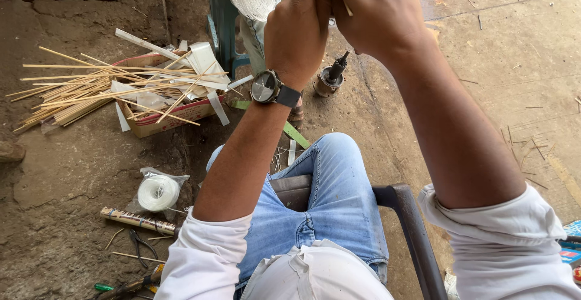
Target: The person sits at a bench-mounted rotating machine and feeds thin bamboo sticks one at a time into the machine's drum, retrieving coated sticks and setting them aside. Near the end, the person pulls a loop of white string from a spool and handles the coiled length.
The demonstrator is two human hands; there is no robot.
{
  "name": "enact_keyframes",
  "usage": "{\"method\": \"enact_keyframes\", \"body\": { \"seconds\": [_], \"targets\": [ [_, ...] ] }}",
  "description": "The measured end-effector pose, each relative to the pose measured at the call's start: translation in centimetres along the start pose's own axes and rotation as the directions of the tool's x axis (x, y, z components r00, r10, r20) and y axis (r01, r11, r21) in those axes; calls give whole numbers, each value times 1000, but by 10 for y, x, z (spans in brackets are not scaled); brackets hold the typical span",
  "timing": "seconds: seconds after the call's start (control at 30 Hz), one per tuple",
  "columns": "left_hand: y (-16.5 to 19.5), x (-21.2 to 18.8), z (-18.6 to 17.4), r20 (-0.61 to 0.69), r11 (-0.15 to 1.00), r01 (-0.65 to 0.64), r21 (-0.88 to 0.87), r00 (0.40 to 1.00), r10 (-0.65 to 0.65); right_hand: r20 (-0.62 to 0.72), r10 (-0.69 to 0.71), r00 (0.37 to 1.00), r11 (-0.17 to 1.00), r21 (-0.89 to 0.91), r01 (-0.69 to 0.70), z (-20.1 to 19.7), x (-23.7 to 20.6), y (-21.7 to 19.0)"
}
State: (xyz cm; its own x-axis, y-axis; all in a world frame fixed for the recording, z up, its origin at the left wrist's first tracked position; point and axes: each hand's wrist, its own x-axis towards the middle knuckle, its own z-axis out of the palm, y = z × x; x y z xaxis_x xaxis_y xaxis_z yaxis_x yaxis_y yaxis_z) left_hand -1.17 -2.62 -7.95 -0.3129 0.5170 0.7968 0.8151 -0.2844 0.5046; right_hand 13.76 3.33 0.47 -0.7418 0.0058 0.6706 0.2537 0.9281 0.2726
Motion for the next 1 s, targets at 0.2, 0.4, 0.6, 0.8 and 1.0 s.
{"method": "enact_keyframes", "body": {
  "seconds": [0.2, 0.4, 0.6, 0.8, 1.0],
  "targets": [
    [-1, 6, -5, 43, 994, 42, 100, 998, -46, 26, 295, 955, 936, 192, -295, -5, 0, -32],
    [2, 3, -12, 67, 991, 91, 93, 993, -97, -353, 223, 909, 975, 73, -211, -21, -18, -76],
    [2, 1, -12, 35, 995, 53, 79, 998, -56, -240, 383, 892, 924, 79, -375, -11, -16, -63],
    [-4, 0, -10, 82, 993, 72, 94, 993, -80, -306, 324, 895, 938, -17, -345, 8, -7, -54],
    [-7, 2, -9, 73, 996, 57, 65, 995, -61, -346, 389, 854, 914, 28, -405, 11, 1, -44]
  ]
}}
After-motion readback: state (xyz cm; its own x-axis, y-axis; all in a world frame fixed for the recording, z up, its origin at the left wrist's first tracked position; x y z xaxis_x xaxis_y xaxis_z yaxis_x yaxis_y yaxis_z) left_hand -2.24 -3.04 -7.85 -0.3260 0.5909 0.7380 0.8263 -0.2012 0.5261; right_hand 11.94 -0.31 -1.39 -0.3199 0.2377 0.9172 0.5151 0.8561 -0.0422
